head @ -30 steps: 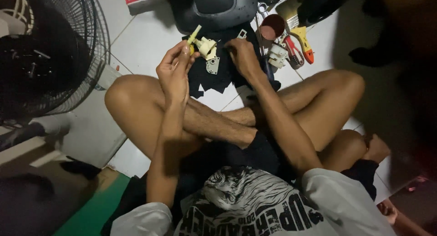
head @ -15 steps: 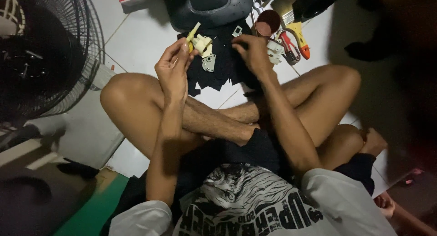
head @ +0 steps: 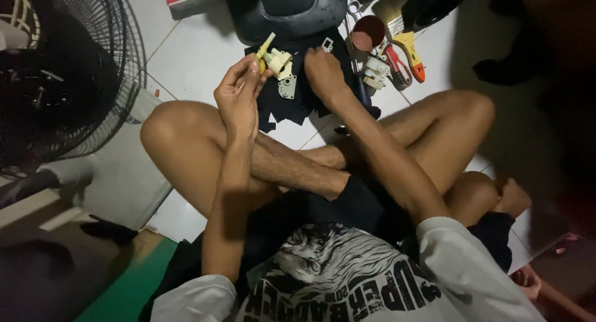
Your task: Final assembly of a fan head, including lubricating internal parts with a spray and fitting small components onto the motor assembly.
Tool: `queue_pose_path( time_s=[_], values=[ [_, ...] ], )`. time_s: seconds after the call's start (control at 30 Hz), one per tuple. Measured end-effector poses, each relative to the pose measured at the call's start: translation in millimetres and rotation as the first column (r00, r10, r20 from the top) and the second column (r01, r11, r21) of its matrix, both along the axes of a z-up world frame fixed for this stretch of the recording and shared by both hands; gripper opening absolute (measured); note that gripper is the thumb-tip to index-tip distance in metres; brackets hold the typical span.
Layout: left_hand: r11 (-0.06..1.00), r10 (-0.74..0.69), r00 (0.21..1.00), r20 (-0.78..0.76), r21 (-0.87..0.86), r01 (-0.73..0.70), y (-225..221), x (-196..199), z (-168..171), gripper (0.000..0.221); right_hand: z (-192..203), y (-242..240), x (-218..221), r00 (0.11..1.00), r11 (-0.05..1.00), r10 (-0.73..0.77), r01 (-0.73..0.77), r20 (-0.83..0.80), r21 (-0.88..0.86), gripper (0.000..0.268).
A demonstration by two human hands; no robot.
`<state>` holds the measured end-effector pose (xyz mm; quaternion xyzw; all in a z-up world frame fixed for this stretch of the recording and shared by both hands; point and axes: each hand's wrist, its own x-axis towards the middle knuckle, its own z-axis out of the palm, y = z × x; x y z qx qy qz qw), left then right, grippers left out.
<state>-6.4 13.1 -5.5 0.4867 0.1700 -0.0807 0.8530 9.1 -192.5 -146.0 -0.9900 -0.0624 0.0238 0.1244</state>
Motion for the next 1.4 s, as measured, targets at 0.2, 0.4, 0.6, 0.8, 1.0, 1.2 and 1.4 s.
queue_pose_path(
  time_s=[0.2,0.4,0.6,0.8,1.0,1.2,1.4],
  values=[
    [0.988,0.110,0.993,0.049,0.108,-0.115,-7,-2,-7,0.025,-3,12,24,0.971,0.997,0.056,-0.067,-0.232,-0.040,0.011],
    [0.990,0.119,0.991,0.058,0.074,-0.123,-9,-1,-3,0.026,-14,-11,29,0.957,0.995,0.034,-0.005,-0.287,0.101,0.009],
    [0.990,0.113,0.993,0.020,0.080,-0.115,-5,-3,-9,0.026,32,-35,26,0.994,0.939,0.042,-0.006,-0.096,0.343,0.005],
    [0.990,0.101,0.995,0.027,0.096,-0.103,-6,-2,-11,0.028,9,-14,20,0.997,0.988,0.080,-0.080,-0.001,0.129,0.014],
    [0.985,0.129,0.992,0.006,0.112,-0.129,-5,-1,-10,0.025,8,-6,19,0.986,0.988,0.080,-0.098,0.144,0.119,0.010],
    [0.986,0.126,0.992,-0.001,0.114,-0.125,-4,-1,-4,0.025,12,-9,27,0.989,0.992,0.067,-0.080,0.131,0.093,0.009],
    [0.999,0.032,0.999,-0.026,0.010,-0.032,2,0,9,0.030,75,-35,35,0.995,0.901,0.092,-0.097,0.032,0.423,0.016]
  ],
)
